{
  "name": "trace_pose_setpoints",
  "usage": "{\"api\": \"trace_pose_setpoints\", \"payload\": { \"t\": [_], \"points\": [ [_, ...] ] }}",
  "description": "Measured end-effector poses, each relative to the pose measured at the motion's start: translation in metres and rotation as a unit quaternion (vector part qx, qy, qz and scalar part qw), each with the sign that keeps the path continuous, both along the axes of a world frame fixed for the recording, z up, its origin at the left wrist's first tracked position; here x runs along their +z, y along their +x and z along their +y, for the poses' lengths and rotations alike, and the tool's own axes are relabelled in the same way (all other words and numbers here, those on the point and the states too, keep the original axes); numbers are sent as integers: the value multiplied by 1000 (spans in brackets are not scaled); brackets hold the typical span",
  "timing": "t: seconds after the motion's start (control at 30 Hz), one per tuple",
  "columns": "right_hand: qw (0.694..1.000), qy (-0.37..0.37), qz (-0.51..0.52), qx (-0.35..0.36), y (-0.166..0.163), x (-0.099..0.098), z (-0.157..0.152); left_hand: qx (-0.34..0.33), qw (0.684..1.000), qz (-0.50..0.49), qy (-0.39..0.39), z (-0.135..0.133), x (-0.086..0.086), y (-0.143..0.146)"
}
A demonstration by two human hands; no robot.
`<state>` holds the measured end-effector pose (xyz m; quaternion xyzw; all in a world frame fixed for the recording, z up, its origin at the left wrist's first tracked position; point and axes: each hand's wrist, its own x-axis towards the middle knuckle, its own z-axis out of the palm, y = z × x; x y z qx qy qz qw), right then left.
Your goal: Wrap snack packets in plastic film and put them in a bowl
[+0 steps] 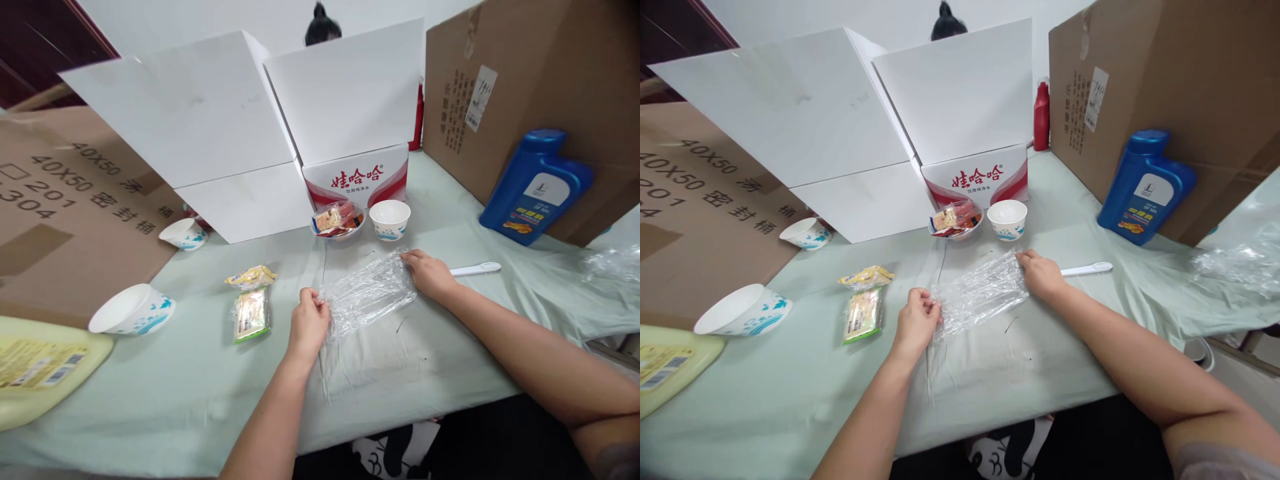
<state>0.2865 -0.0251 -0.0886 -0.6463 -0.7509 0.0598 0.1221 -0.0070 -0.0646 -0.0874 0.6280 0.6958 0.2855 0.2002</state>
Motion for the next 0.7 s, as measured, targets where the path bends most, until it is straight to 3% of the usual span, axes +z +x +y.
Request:
{"api": "trace_pose_setpoints", "payload": {
  "t": [0.13, 0.27, 0.3, 0.37, 0.43, 0.5, 0.6, 0.7],
  "points": [
    [996, -45, -75, 8, -9, 8, -5, 9, 997, 75, 31, 0, 2, -4],
    [993, -55, -105, 6, -16, 15, -9, 48, 980, 121, 152, -5, 10, -3],
    [993, -55, -106, 6, -17, 16, -10, 26, 975, 123, 184, -7, 11, -1],
    [993, -54, -106, 7, -19, 15, -10, -88, 966, 131, 203, -10, 8, 6],
    [993, -53, -103, 8, -18, 15, -9, -236, 946, 156, 157, -12, 3, 15],
    [993, -60, -102, -4, -12, 16, -7, -319, 924, 193, 85, -13, -2, 22],
    [988, -75, -113, -70, 7, 20, -2, -321, 918, 234, 16, -14, -3, 25],
    [987, 2, -120, -108, 18, 22, -2, -313, 915, 255, -7, -15, 0, 24]
  ]
}}
